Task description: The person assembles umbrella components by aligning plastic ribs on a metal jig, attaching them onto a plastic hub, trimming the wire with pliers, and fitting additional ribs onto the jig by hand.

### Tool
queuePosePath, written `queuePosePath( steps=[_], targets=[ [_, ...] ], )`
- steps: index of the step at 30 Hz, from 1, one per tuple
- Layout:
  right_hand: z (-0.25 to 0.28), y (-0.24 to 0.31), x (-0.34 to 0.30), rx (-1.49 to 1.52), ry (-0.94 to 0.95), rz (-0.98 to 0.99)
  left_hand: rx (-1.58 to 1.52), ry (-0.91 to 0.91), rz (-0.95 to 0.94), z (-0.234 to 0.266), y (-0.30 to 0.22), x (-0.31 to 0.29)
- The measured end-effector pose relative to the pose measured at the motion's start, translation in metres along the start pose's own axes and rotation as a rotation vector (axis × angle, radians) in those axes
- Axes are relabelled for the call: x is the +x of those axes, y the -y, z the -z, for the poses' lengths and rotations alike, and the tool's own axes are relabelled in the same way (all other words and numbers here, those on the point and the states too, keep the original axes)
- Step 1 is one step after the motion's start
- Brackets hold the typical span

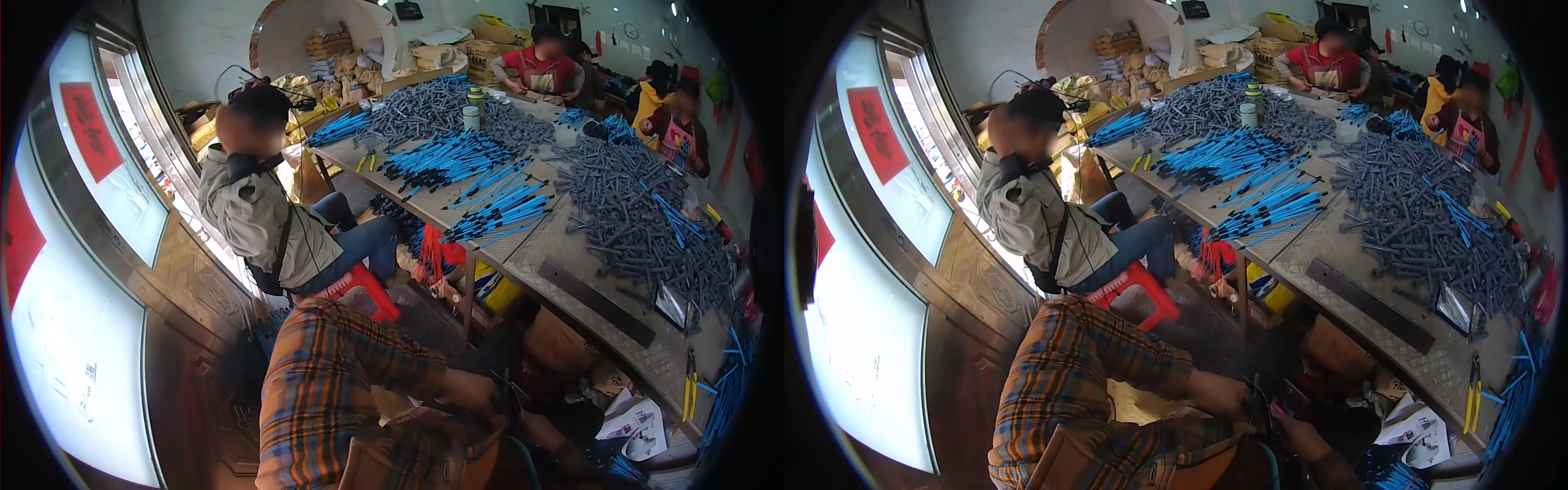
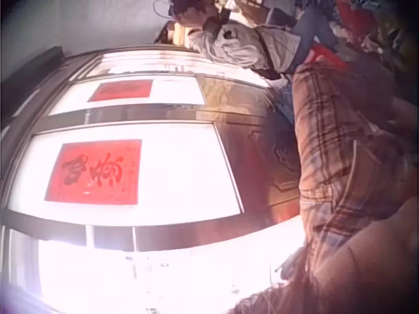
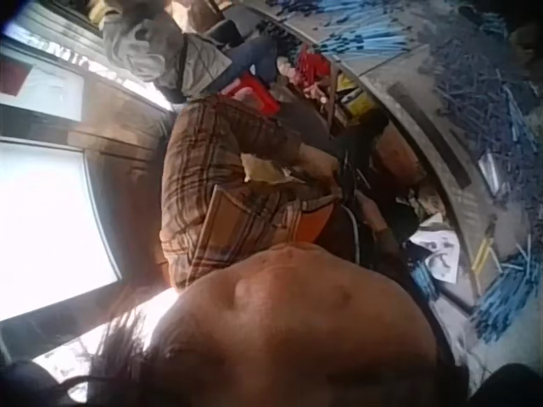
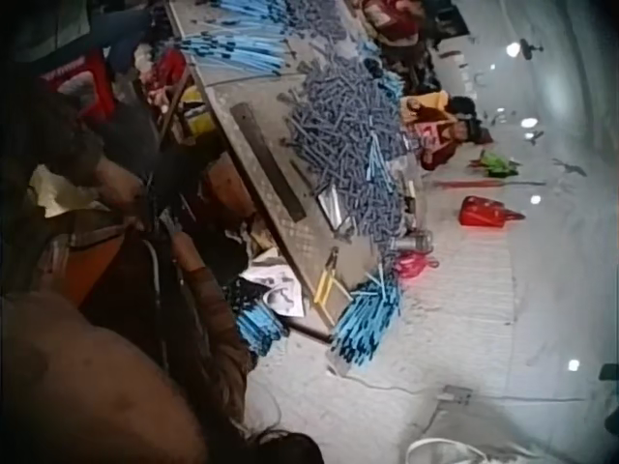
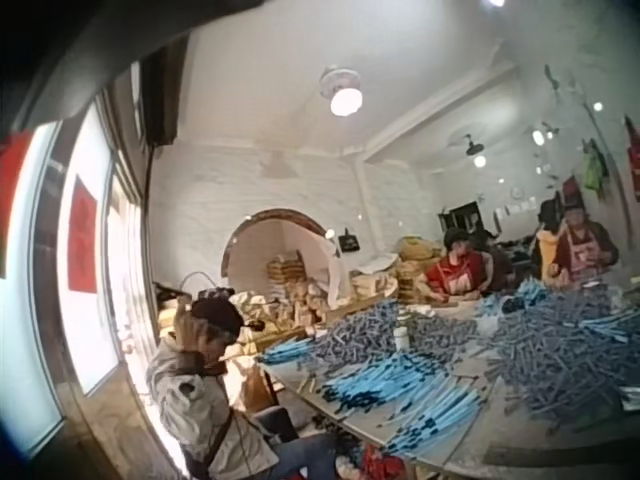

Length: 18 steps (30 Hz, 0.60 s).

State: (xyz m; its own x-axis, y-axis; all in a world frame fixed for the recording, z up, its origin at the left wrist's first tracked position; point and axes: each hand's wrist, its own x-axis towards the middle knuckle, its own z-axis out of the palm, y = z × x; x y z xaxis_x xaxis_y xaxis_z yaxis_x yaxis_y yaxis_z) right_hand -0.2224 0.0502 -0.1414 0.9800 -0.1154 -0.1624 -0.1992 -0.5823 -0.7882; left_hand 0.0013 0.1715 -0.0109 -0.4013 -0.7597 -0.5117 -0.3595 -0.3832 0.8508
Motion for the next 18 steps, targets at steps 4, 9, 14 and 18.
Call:
queuePosePath(
  steps=[4,9,14,18],
  targets=[
    [0.016,0.026,0.002,0.204,0.098,-0.028,-0.104,-0.093,-0.002,0.005,-0.028,-0.022],
    [-0.008,-0.032,0.003,0.196,0.152,0.002,0.327,-0.306,-0.548,0.006,-0.024,-0.001],
    [-0.004,-0.013,0.002,-0.009,-0.009,0.07,0.39,-0.388,-0.923,-0.001,-0.021,0.036],
    [-0.048,-0.074,-0.005,0.32,-0.022,-0.007,0.023,-0.125,-1.028,-0.013,-0.02,0.06]
  ],
)
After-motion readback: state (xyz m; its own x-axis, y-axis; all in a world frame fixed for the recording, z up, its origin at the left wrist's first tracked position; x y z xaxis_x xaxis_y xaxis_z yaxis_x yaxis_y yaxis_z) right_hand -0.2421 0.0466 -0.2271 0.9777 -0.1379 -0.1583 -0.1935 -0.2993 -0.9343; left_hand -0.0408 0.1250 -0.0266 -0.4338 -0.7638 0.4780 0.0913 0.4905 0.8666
